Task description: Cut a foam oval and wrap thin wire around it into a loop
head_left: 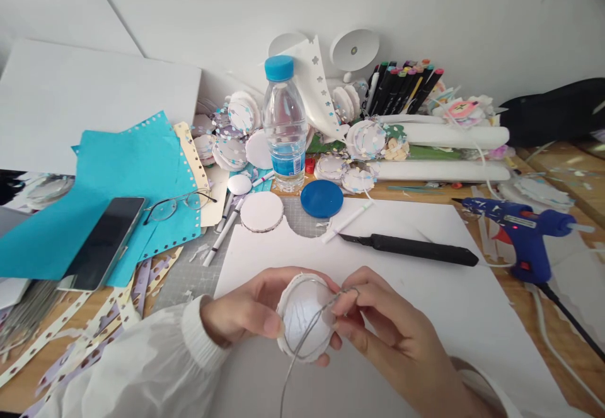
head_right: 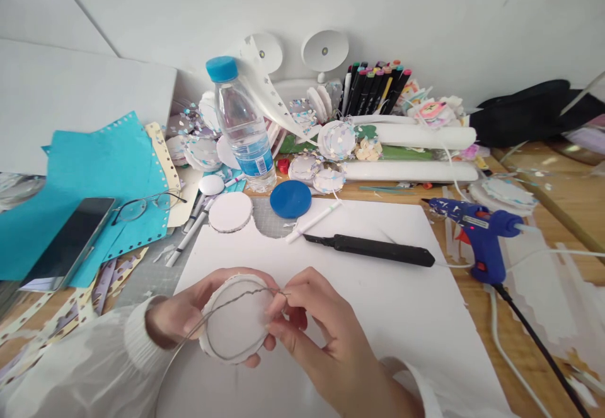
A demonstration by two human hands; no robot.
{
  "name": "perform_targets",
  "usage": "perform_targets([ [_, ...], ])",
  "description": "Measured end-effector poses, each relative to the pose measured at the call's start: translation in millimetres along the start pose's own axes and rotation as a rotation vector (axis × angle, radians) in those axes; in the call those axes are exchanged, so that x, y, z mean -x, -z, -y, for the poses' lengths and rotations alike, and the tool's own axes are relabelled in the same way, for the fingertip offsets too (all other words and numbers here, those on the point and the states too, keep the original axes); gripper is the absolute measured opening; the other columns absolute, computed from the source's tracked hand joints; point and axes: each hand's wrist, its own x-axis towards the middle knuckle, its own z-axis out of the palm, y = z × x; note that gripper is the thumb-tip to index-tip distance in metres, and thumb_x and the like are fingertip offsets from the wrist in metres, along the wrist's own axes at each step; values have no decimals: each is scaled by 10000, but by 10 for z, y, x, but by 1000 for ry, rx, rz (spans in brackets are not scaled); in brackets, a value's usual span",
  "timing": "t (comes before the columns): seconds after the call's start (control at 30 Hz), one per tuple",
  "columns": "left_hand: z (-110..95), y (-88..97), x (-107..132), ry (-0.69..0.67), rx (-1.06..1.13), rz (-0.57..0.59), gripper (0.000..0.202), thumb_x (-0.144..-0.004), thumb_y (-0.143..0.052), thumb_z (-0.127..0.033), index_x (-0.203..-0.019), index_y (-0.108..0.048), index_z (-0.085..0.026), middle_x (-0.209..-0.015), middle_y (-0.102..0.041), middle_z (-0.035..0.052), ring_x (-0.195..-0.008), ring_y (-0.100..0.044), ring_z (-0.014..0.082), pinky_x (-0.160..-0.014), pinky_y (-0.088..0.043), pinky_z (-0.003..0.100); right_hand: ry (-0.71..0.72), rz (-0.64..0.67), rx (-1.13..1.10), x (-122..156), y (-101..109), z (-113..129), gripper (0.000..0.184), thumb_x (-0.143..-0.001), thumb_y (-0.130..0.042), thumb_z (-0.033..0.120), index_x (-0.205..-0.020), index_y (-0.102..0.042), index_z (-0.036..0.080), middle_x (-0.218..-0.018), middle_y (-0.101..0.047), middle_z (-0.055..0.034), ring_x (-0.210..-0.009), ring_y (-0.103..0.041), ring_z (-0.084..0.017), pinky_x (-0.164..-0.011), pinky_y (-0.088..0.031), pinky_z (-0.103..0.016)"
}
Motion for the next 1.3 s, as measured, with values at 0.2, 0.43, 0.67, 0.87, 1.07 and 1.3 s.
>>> perform_targets([
  [0.2,-21,-44,-23,-62,-1,-24,664,-611,-827,-320,-1220,-609,-170,-1056,-635,125,-969,-627,281,-814,-517,395,-7,-144,-28,-3,-14,-40,149,-881,-639,195,-1003,-664,278,-818,-571,-2,-670,-606,-130,-624,-551,-253],
  [0.43,25,-39,-9,-13,94,15,667,-592,-832,-228,-1216,-601,-176,-1156,-617,139,-1007,-634,280,-853,-498,392,-26,-210,-54,-48,83,12,156,-864,-662,180,-992,-677,268,-838,-659,-17,-726,-653,-135,-660,-579,-217],
  [0.67,49,-25,-4,-29,3,33,655,-610,-807,-157,-1231,-598,-189,-1158,-629,132,-1020,-641,282,-857,-511,420,36,-175,-65,-29,15,57,155,-860,-635,109,-825,-686,250,-707,-588,12,-654,-608,-120,-592,-536,-205],
  [0.87,55,-23,-7,-46,-14,37,644,-624,-773,-111,-1235,-597,-211,-1141,-656,115,-1005,-655,270,-844,-518,417,2,-147,-51,9,9,23,122,-873,-634,151,-841,-707,242,-698,-549,3,-631,-582,-133,-538,-493,-236],
  [1.07,-9,-15,-9,41,10,60,693,-649,-764,-364,-1278,-572,-146,-1123,-655,167,-934,-662,299,-741,-523,374,-95,-114,-288,-17,12,10,122,-922,-603,318,-886,-692,242,-725,-587,-8,-617,-583,-128,-551,-490,-241],
  [1.3,-27,38,12,238,98,183,728,-725,-532,-634,-1167,-631,-63,-931,-715,182,-625,-667,239,-435,-436,255,-352,20,-431,-63,67,28,251,-881,-633,465,-912,-684,220,-693,-585,8,-599,-502,-111,-581,-432,-241],
])
